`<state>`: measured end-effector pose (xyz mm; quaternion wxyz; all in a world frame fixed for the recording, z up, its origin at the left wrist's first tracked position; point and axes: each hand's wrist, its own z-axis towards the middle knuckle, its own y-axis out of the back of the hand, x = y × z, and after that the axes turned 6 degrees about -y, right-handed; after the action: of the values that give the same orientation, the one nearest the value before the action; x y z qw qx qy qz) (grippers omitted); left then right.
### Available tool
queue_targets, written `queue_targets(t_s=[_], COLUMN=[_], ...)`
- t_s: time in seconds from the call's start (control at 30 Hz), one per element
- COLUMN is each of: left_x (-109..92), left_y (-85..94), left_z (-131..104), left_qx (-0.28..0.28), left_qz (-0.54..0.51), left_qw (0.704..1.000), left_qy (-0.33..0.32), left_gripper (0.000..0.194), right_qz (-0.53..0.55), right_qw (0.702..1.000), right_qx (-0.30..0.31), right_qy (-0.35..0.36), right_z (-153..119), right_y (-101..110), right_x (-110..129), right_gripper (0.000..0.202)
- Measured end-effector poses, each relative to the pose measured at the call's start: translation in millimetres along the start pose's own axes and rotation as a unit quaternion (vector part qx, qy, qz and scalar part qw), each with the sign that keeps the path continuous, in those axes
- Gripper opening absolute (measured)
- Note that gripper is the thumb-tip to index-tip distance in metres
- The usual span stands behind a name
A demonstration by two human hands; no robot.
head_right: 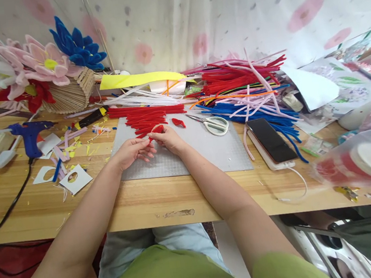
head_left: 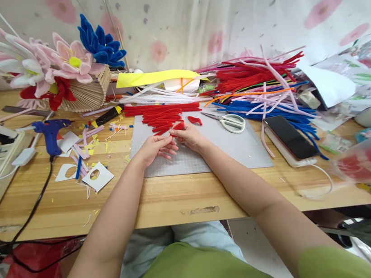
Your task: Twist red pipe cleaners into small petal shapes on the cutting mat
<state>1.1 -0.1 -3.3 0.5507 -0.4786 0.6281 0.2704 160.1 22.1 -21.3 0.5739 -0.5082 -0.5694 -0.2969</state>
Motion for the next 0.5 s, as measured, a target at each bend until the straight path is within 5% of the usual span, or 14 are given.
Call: queue_targets(t_s=[0.2, 0.37, 0.5], left_x=[7, 20, 23], left_y=[-4.0, -9.8, -19.4], left_z=[5, 13, 14], left_qx=[-0.022, -0.063, -0.090], left_qz=[0.023, 0.019, 0.004], left_qw=[0.999, 0.989, 0.975], left_qy=[-0.030, -0.135, -0.201], left_gripper=[0.029, 0.033, 0.028], right_qz=[0.006, 0.027, 0.099], right_qw=[1.000, 0.998, 0.984], right_qx=[0.026, 0.027, 0.097], right_qy=[-0.009, -0.043, -0.113], right_z=[1, 4, 5], right_y=[-2, -6, -8], right_x=[1, 2, 3], right_gripper=[0.033, 0.034, 0.042])
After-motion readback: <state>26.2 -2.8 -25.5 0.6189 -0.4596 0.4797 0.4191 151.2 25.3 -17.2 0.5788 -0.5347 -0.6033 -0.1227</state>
